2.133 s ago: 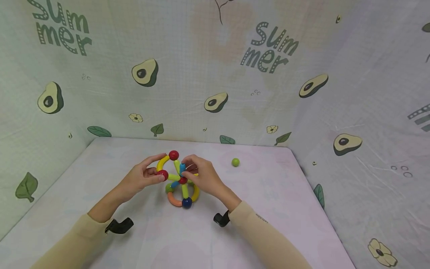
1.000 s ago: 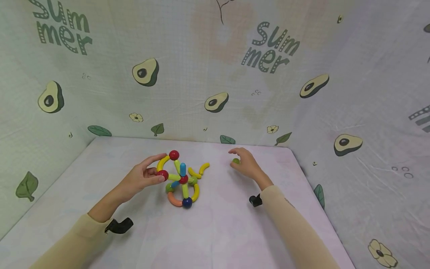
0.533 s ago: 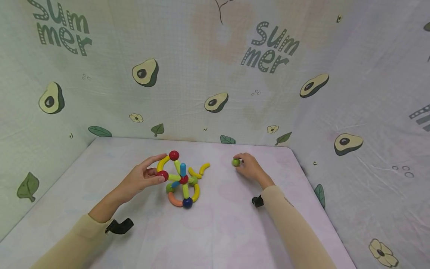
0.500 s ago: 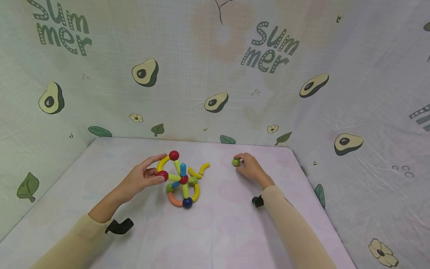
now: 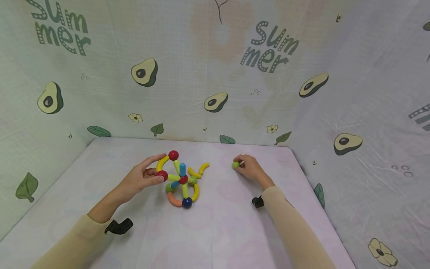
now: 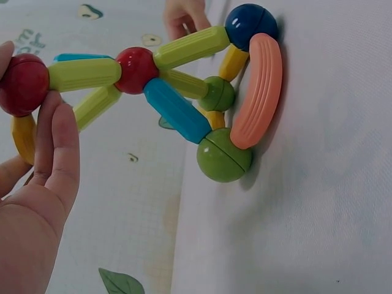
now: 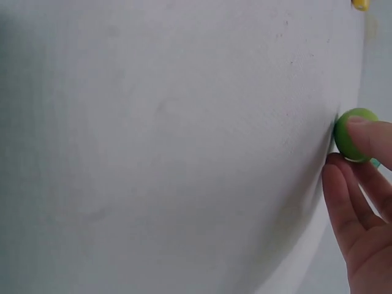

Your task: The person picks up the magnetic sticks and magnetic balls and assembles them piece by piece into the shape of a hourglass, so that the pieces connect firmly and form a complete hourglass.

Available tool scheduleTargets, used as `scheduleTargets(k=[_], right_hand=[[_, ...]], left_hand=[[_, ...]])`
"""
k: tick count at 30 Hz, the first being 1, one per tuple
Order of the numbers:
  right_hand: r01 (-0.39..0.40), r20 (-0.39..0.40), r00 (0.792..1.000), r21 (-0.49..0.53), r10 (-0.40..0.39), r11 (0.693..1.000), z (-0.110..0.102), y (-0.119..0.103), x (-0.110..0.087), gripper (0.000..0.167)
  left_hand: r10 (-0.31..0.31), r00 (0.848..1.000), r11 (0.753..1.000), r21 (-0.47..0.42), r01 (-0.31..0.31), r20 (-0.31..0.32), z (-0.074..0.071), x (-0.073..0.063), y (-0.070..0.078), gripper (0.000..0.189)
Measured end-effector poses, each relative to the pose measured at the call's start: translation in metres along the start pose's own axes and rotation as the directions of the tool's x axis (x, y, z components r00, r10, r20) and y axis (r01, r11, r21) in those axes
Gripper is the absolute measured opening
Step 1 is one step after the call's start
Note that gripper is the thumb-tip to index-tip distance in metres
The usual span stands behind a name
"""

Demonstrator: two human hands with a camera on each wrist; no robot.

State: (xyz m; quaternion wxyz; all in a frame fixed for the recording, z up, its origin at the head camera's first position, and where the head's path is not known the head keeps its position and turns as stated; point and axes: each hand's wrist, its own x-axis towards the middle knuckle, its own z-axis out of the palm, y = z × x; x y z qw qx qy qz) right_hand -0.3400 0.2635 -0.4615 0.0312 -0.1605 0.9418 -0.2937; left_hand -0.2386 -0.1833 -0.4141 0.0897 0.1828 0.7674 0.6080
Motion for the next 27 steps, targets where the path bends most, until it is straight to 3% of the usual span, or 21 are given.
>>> scheduleTargets(k=[13, 19, 27], right_hand=[[0.085, -0.019, 0.996, 0.036, -0.084, 0.996, 0.001, -0.023, -0.002, 0.032], [0.180, -0.032, 0.984, 0.072, -0.178, 0.981, -0.001, -0.057, -0.004, 0.035], [0.311, -0.084, 0.950, 0.130, -0.302, 0.942, -0.003, -0.114, -0.009, 0.035]], left_hand=[[0.005, 1.000, 1.000, 0.016, -0.005, 0.000, 0.000, 0.002, -0.001, 0.080], [0.004, 1.000, 1.000, 0.012, -0.004, 0.001, -0.001, 0.002, -0.001, 0.082], [0.011, 1.000, 1.000, 0.006, -0.011, 0.007, -0.001, 0.002, -0.004, 0.081]])
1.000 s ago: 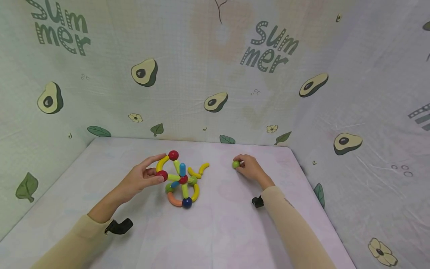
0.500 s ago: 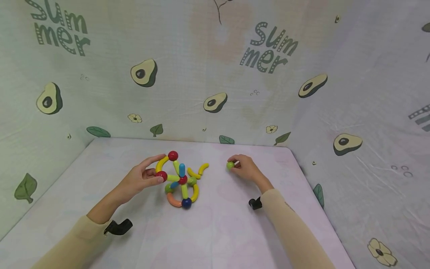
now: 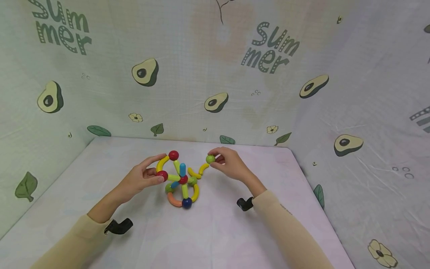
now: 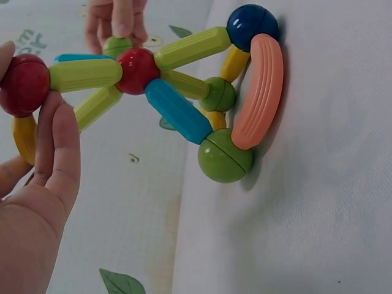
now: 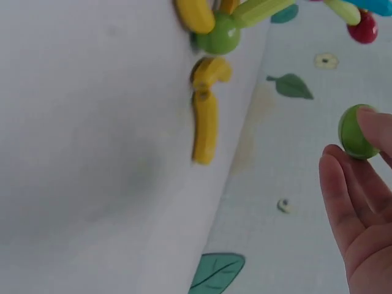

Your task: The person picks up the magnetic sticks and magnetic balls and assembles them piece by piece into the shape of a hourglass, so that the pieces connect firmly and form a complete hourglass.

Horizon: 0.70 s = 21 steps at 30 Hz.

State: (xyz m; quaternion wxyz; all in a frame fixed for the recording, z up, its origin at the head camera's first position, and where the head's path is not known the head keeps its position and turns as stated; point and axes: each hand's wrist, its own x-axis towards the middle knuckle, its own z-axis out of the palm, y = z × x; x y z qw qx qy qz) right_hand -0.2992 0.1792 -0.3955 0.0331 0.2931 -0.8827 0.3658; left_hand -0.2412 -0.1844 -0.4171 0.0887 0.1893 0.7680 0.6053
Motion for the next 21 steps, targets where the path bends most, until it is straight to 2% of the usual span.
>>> scheduleTargets(k=[9, 14, 21], right_hand=[[0.138, -0.014, 0.990, 0.067, -0.138, 0.988, 0.010, -0.054, 0.009, 0.033], [0.180, -0.009, 0.984, 0.069, -0.180, 0.981, 0.015, -0.068, 0.014, 0.035], [0.194, 0.012, 0.981, 0.081, -0.196, 0.978, 0.025, -0.076, 0.019, 0.034]], left_hand=[[-0.002, 1.000, 1.000, -0.003, 0.002, 0.002, 0.001, 0.000, 0.001, 0.080], [-0.004, 1.000, 1.000, -0.006, 0.004, 0.001, 0.001, -0.001, 0.002, 0.081], [-0.008, 1.000, 1.000, -0.009, 0.008, 0.008, 0.000, -0.001, 0.001, 0.081]])
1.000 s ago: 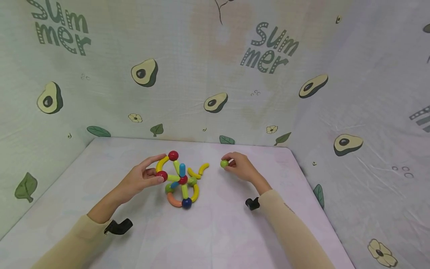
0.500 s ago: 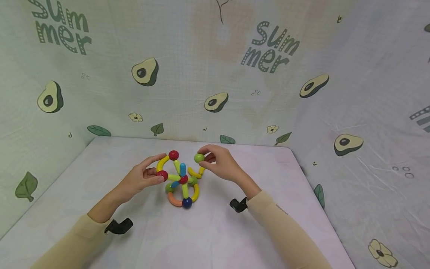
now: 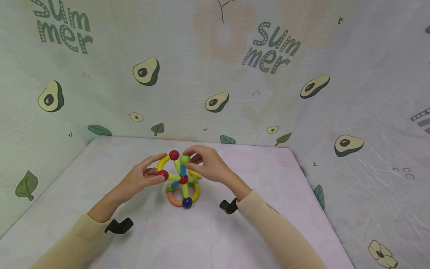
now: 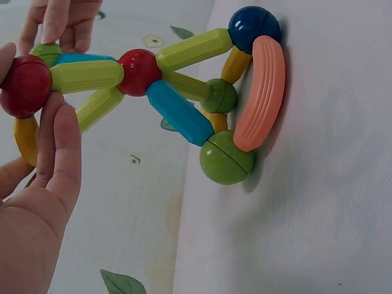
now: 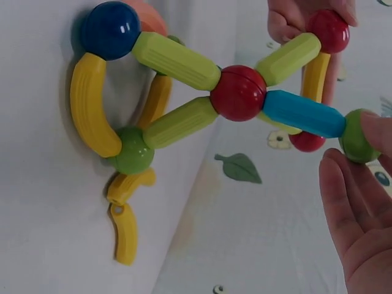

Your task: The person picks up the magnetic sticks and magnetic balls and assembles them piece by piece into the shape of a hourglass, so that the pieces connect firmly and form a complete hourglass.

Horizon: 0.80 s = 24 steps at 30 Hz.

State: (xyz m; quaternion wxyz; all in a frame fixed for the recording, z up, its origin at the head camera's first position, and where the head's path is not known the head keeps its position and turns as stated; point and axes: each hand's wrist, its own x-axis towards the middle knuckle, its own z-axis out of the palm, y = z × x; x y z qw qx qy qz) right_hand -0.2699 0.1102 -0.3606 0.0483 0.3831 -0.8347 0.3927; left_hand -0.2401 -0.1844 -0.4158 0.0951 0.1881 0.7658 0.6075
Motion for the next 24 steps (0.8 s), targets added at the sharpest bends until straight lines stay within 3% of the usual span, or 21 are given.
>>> scheduleTargets(k=[24], right_hand=[[-0.013, 0.025, 1.000, 0.026, 0.013, 1.000, 0.0063, 0.0011, 0.0041, 0.040]], left_hand=[[-0.013, 1.000, 1.000, -0.001, 0.013, -0.006, 0.0014, 0.0000, 0.0019, 0.079]])
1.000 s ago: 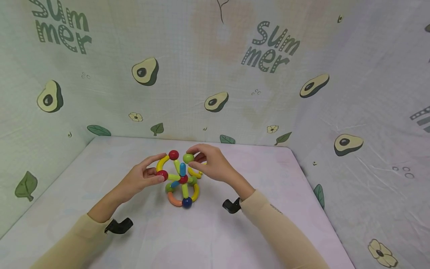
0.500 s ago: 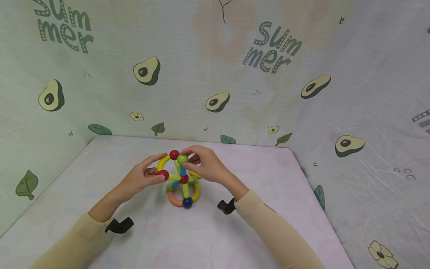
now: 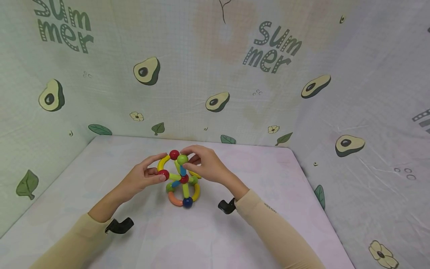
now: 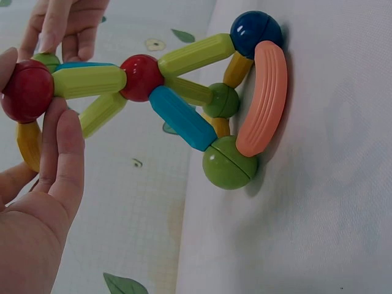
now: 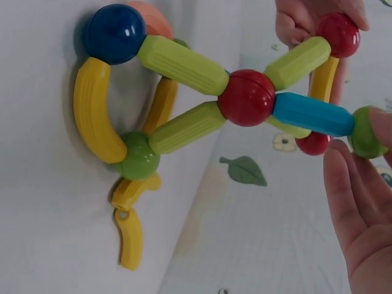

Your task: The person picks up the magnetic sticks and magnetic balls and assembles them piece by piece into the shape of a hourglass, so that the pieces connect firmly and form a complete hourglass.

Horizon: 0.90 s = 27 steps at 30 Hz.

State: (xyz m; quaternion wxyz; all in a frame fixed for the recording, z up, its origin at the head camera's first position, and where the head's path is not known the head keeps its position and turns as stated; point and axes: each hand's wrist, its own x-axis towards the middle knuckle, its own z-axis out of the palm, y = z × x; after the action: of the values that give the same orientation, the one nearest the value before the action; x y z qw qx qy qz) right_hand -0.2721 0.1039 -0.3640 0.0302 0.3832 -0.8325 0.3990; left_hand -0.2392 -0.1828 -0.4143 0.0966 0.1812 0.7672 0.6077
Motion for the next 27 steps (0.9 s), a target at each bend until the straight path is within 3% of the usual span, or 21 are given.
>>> scheduleTargets(k=[14, 27], right_hand=[[-0.054, 0.033, 0.998, 0.003, 0.054, 0.999, -0.009, 0.015, -0.005, 0.044], [-0.166, 0.023, 0.986, -0.049, 0.167, 0.985, -0.011, 0.054, -0.012, 0.047]], left_hand=[[-0.006, 1.000, 1.000, 0.009, 0.006, -0.009, 0.000, 0.001, 0.000, 0.080], [0.003, 1.000, 1.000, 0.011, -0.003, -0.012, 0.000, 0.000, -0.001, 0.081]])
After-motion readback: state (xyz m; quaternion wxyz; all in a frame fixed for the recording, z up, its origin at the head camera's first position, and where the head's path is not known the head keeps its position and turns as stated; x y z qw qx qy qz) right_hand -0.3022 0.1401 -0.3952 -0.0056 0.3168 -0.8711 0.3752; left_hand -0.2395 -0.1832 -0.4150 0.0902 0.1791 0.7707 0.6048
